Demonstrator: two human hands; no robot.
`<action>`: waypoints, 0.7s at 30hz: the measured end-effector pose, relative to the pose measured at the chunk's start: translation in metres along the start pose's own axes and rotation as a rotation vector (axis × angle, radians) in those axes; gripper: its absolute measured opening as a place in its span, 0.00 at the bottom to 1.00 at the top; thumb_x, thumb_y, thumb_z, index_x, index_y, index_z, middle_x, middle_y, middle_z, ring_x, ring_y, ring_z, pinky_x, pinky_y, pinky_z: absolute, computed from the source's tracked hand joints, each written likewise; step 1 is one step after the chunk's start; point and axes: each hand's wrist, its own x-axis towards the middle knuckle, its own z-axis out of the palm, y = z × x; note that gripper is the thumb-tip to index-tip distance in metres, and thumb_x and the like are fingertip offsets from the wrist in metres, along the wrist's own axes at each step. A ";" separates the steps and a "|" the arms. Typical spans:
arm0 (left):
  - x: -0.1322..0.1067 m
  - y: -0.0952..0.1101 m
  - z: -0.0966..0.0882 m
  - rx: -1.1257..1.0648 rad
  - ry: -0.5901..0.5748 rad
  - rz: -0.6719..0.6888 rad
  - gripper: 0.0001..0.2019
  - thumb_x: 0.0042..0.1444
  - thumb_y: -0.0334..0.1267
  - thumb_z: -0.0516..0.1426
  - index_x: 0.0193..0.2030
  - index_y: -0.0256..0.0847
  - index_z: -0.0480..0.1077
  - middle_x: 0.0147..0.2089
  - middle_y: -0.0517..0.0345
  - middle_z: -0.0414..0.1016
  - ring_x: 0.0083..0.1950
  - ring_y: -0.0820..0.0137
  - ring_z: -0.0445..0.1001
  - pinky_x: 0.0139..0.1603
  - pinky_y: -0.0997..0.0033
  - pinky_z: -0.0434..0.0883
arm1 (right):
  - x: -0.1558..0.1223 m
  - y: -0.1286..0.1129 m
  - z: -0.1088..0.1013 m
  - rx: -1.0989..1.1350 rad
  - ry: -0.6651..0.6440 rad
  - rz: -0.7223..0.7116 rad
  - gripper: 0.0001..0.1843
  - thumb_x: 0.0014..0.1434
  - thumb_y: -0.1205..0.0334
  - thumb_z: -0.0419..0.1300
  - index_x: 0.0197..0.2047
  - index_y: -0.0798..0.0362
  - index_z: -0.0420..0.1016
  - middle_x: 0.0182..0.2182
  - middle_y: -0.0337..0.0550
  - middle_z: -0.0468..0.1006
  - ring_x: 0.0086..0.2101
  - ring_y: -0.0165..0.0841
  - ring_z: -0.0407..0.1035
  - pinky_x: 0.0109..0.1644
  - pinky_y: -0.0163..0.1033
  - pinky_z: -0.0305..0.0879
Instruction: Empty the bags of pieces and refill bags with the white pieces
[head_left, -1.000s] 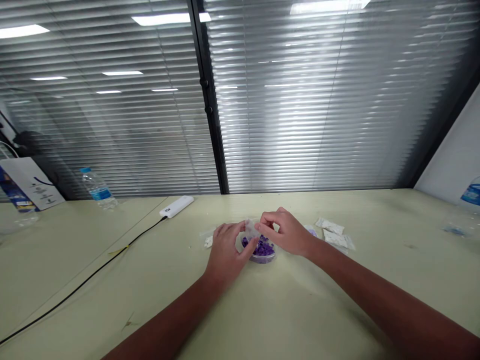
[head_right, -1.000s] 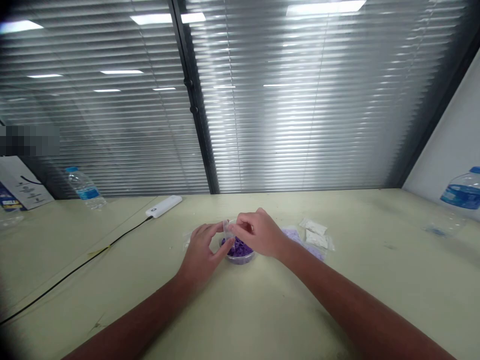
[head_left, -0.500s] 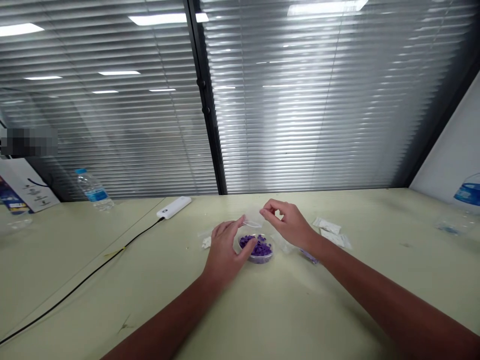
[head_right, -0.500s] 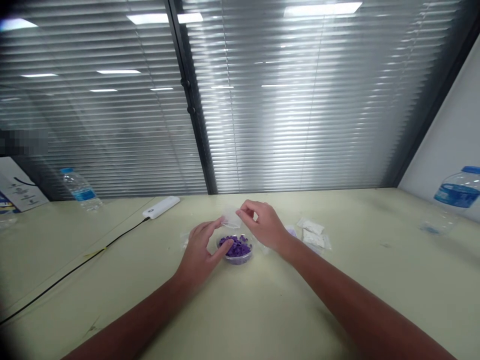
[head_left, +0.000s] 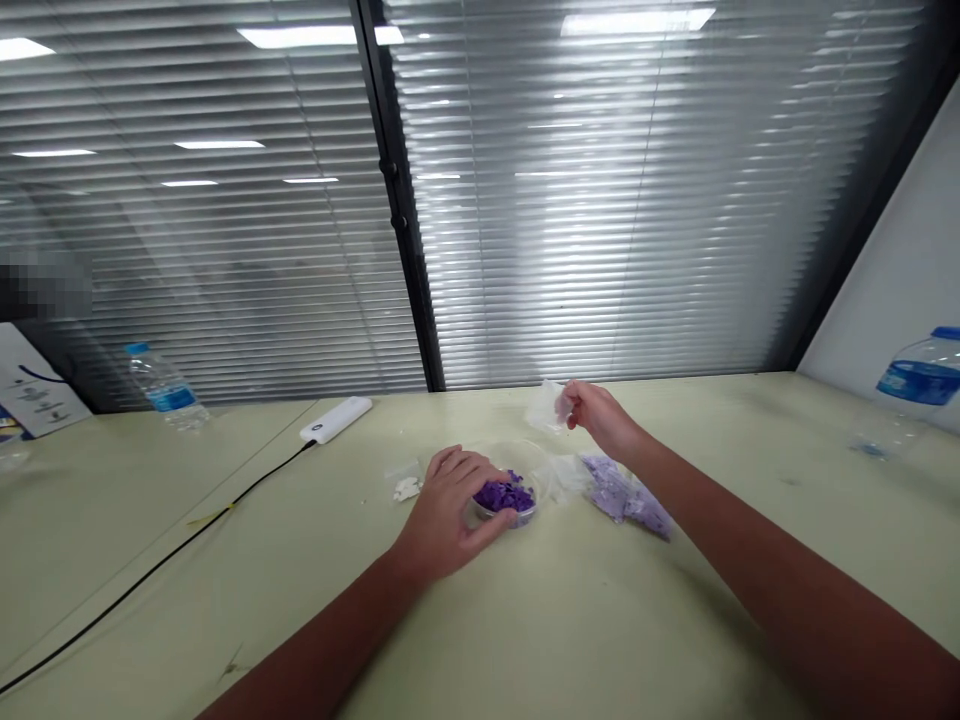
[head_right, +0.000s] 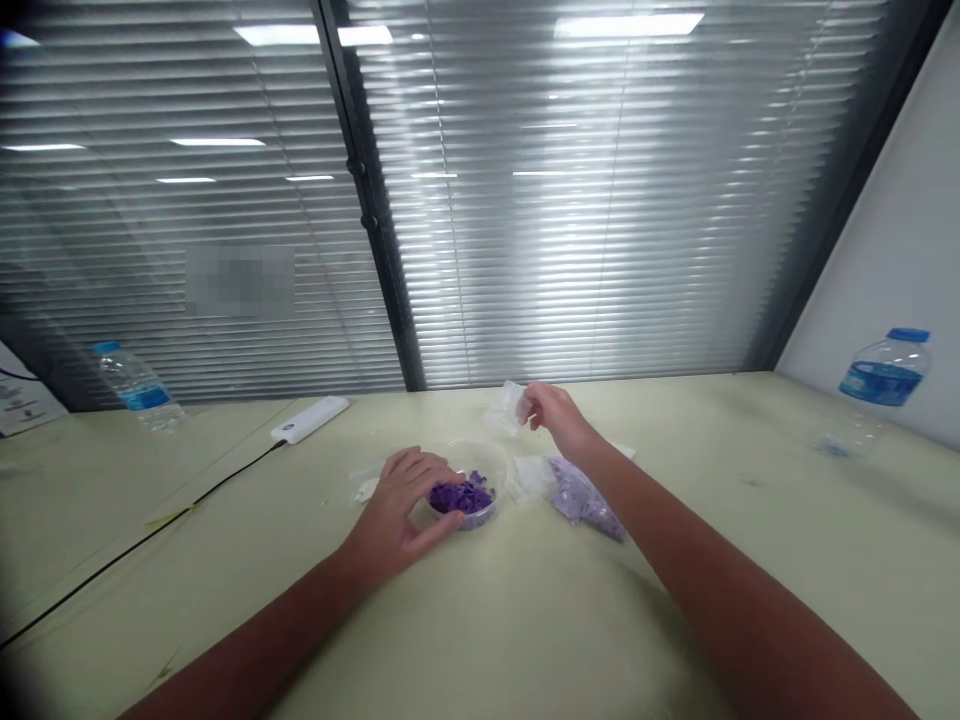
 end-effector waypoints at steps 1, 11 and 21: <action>0.000 -0.001 0.000 0.026 -0.007 0.021 0.13 0.58 0.57 0.58 0.47 0.61 0.73 0.50 0.70 0.77 0.57 0.75 0.71 0.74 0.57 0.56 | 0.002 0.005 -0.008 -0.036 -0.033 0.012 0.16 0.60 0.51 0.45 0.28 0.54 0.59 0.30 0.47 0.71 0.31 0.32 0.65 0.34 0.38 0.63; 0.008 -0.017 0.003 0.019 0.232 -0.192 0.12 0.63 0.53 0.53 0.49 0.59 0.70 0.54 0.69 0.73 0.61 0.75 0.68 0.69 0.61 0.60 | -0.007 0.034 -0.020 -0.717 -0.278 0.125 0.17 0.47 0.64 0.64 0.42 0.54 0.71 0.32 0.40 0.71 0.30 0.31 0.61 0.33 0.36 0.52; 0.003 -0.012 0.010 0.015 0.090 -0.111 0.14 0.62 0.53 0.54 0.52 0.59 0.70 0.62 0.62 0.67 0.67 0.69 0.62 0.73 0.54 0.60 | -0.028 -0.006 -0.013 -0.882 -0.575 0.177 0.23 0.41 0.56 0.71 0.43 0.48 0.75 0.36 0.40 0.76 0.27 0.33 0.68 0.28 0.36 0.54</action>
